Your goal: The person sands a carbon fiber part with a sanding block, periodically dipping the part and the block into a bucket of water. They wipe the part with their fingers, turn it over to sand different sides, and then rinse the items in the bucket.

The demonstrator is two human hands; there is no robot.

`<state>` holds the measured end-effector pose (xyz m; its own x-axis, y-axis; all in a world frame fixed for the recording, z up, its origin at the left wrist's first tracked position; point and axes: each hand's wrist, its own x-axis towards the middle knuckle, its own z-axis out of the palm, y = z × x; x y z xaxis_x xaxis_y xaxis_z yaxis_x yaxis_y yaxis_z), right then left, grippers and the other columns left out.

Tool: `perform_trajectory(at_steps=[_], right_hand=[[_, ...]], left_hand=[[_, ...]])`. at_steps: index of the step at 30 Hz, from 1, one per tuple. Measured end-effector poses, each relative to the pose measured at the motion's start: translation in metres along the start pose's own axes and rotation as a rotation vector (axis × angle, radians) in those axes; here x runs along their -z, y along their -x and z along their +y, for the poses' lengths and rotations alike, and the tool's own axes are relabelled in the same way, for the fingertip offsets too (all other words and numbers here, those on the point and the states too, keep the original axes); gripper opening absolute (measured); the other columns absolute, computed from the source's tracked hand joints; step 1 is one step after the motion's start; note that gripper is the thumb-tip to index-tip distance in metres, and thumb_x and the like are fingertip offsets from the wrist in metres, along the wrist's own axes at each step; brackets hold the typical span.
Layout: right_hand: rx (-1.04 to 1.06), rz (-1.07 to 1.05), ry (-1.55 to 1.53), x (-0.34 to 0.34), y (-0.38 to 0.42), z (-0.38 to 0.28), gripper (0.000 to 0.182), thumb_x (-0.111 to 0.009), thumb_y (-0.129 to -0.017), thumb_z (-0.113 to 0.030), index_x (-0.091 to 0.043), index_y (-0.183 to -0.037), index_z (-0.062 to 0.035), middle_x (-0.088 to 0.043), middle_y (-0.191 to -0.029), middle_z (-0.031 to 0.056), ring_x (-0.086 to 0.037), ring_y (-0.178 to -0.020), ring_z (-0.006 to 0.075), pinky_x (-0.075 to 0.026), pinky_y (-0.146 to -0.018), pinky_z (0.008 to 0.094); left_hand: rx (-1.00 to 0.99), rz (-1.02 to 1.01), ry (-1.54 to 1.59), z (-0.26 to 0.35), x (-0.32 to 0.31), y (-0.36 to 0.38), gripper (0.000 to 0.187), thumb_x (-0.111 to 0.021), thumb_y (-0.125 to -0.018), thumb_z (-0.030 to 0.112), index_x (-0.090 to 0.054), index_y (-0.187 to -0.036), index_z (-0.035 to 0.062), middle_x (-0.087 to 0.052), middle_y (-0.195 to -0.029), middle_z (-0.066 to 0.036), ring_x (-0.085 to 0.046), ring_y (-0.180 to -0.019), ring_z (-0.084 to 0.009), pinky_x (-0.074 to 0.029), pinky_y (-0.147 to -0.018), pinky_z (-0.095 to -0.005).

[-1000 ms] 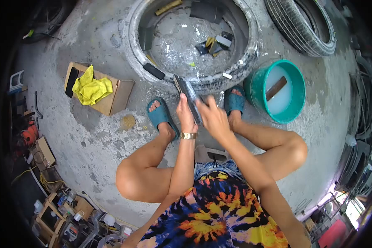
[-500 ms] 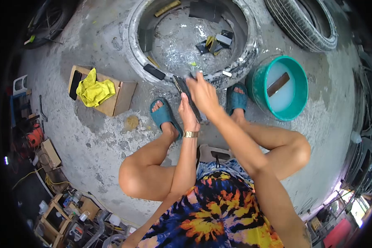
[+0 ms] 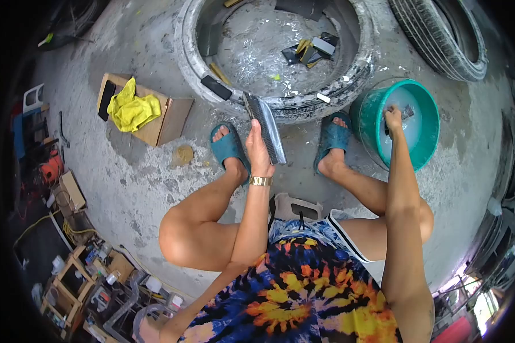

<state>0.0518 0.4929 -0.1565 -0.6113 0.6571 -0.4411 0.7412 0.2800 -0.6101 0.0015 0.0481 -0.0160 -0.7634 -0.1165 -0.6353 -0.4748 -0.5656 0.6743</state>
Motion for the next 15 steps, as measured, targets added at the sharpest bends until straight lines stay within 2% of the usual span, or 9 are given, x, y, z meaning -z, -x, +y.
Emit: perform_trajectory(at_steps=[1, 2, 3, 8, 9, 11, 13, 15], right_hand=[[-0.025, 0.087, -0.023, -0.009, 0.003, -0.014, 0.032, -0.059, -0.083, -0.009, -0.057, -0.113, 0.0023, -0.063, -0.087, 0.0092, -0.057, -0.07, 0.0133, -0.043, -0.058, 0.0285], [-0.119, 0.142, 0.16, -0.014, 0.011, -0.025, 0.034, -0.057, -0.084, -0.011, -0.058, -0.114, 0.0048, -0.065, -0.09, 0.0103, -0.057, -0.069, 0.0114, -0.042, -0.056, 0.0266], [-0.109, 0.14, 0.162, -0.014, 0.017, -0.035, 0.034, -0.057, -0.084, -0.011, -0.058, -0.114, 0.0048, -0.065, -0.09, 0.0103, -0.057, -0.069, 0.0114, -0.042, -0.056, 0.0266], [-0.086, -0.391, 0.008, 0.009, 0.055, -0.042, 0.027, -0.059, -0.086, -0.012, -0.061, -0.109, 0.0008, -0.063, -0.083, 0.0056, -0.056, -0.069, 0.0088, -0.042, -0.056, 0.0245], [-0.083, -0.387, 0.016, 0.021, 0.073, -0.056, 0.027, -0.059, -0.086, -0.012, -0.061, -0.109, 0.0008, -0.063, -0.083, 0.0056, -0.056, -0.069, 0.0088, -0.042, -0.056, 0.0245], [0.044, -0.074, -0.014, 0.053, 0.13, -0.106, 0.02, -0.06, -0.088, -0.013, -0.062, -0.106, -0.0043, -0.06, -0.078, 0.0014, -0.054, -0.07, 0.0069, -0.041, -0.057, 0.0232], [0.14, -0.03, -0.193, 0.053, 0.183, -0.147, 0.015, -0.062, -0.089, -0.015, -0.062, -0.103, -0.0083, -0.056, -0.073, -0.0012, -0.052, -0.069, 0.0056, -0.041, -0.059, 0.0214], [0.207, -0.105, -0.23, 0.031, 0.221, -0.17, 0.018, -0.062, -0.09, -0.015, -0.062, -0.106, -0.0061, -0.059, -0.082, 0.0005, -0.055, -0.072, 0.0091, -0.044, -0.064, 0.0251]], left_hand=[[-0.011, -0.01, -0.013, 0.0, 0.001, 0.001, 0.033, -0.053, -0.098, 0.037, -0.066, -0.097, 0.0068, -0.061, -0.084, 0.005, -0.051, -0.073, -0.0024, -0.042, -0.065, -0.0221], [0.015, -0.017, 0.017, 0.001, 0.0, 0.001, 0.032, -0.054, -0.098, 0.037, -0.067, -0.094, 0.0075, -0.061, -0.082, 0.006, -0.05, -0.072, -0.0019, -0.041, -0.064, -0.0213], [0.008, -0.013, 0.025, 0.002, -0.002, 0.0, 0.032, -0.054, -0.098, 0.037, -0.067, -0.094, 0.0075, -0.061, -0.082, 0.006, -0.05, -0.072, -0.0019, -0.041, -0.064, -0.0213], [0.0, 0.011, -0.012, 0.005, -0.007, -0.003, 0.033, -0.054, -0.098, 0.037, -0.067, -0.09, 0.0078, -0.059, -0.077, 0.007, -0.048, -0.068, -0.0014, -0.04, -0.061, -0.0208], [0.004, 0.01, -0.003, 0.007, -0.008, -0.002, 0.033, -0.054, -0.098, 0.037, -0.067, -0.09, 0.0078, -0.059, -0.077, 0.007, -0.048, -0.068, -0.0014, -0.04, -0.061, -0.0208], [0.013, -0.01, -0.004, 0.01, -0.009, 0.001, 0.033, -0.053, -0.098, 0.037, -0.067, -0.088, 0.0079, -0.059, -0.076, 0.007, -0.047, -0.066, -0.0013, -0.039, -0.059, -0.0208], [0.007, -0.015, 0.02, 0.008, -0.007, 0.001, 0.033, -0.053, -0.098, 0.037, -0.066, -0.088, 0.0079, -0.058, -0.075, 0.006, -0.047, -0.065, -0.0014, -0.039, -0.058, -0.0208], [-0.006, -0.023, 0.043, 0.006, -0.005, 0.0, 0.034, -0.053, -0.098, 0.037, -0.066, -0.087, 0.0078, -0.058, -0.075, 0.006, -0.047, -0.064, -0.0015, -0.039, -0.057, -0.0209]])
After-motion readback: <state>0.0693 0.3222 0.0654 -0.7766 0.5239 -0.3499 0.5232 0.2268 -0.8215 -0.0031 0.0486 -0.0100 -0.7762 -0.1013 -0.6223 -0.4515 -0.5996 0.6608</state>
